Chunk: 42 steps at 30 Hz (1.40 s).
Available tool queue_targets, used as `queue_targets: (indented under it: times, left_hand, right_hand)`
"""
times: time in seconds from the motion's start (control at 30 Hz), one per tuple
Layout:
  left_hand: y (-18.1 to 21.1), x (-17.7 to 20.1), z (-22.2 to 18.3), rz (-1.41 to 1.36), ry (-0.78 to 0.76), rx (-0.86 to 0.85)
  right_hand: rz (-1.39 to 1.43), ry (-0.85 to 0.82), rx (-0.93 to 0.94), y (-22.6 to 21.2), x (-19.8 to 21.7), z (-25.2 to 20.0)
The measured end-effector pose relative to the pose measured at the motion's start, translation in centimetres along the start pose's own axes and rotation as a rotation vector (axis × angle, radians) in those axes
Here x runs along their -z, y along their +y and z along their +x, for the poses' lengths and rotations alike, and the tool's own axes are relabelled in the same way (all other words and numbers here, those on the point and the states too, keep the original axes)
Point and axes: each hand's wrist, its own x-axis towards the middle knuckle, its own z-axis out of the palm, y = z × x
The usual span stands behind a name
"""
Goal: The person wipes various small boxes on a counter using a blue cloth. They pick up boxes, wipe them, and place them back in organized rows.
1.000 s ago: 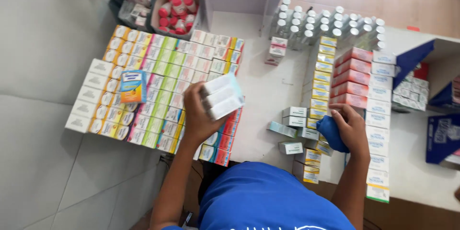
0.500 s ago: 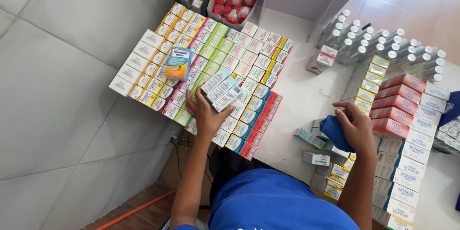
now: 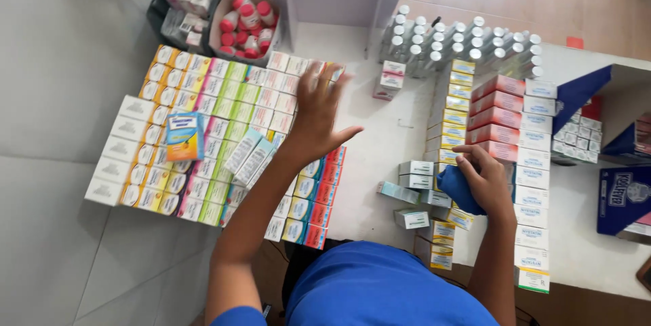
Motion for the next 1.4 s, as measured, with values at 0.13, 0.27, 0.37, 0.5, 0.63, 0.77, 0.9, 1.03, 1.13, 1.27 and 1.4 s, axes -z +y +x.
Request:
queue_targets:
  times: [0.13, 0.27, 0.37, 0.5, 0.63, 0.77, 0.9, 1.03, 1.13, 1.27, 1.4]
  left_hand:
    - [-3.2, -13.5, 5.4, 0.163, -0.288, -0.184]
    - [-7.3, -24.8, 7.5, 0.364, -0.459, -0.201]
    - [-10.5, -30.6, 7.1, 0.362, -0.528, -0.206]
    - [-10.0, -29.2, 6.8, 0.428, -0.393, -0.260]
    - [-5.6, -19.5, 4.9, 0.157, -0.342, -0.094]
    - [0.9, -4.3, 0.1, -0.157, -0.161, 0.042]
    - [4.7, 3.5, -8.7, -0.120, 0.091, 0.134]
    - [4.9, 3.8, -17.9, -0.021, 0.267, 0.365]
    - [4.9, 3.3, -21.2, 0.013, 0.338, 0.485]
    - [6.8, 6.0, -19.9, -0.038, 0.425, 0.554]
    - [6.3, 5.0, -19.5, 0.010, 0.413, 0.576]
  right_hand:
    - [0.044, -0.008, -0.001, -0.7, -0.1, 0.4]
    - [0.112, -0.018, -0.028, -0.1, -0.9, 0.1]
    - [0.150, -0.041, -0.043, -0.3, -0.8, -0.4]
    - [0.133, -0.020, -0.033, 0.7, -0.3, -0.5]
    - [0.134, -0.016, -0.005, 0.7, 0.4, -0.7]
    - [0.146, -0.020, 0.062, 0.0, 0.0, -0.9]
    - [0.162, -0.047, 0.107, -1.2, -1.5, -0.9]
    - [0.159, -0.083, 0.136, -2.9, -3.4, -1.2]
    - [0.136, -0.135, 0.155, -4.5, -4.6, -1.5]
    - [0.109, -0.185, 0.183, -6.0, -5.3, -2.0]
    - [0.138, -0.168, 0.148, -6.0, -4.8, -2.7]
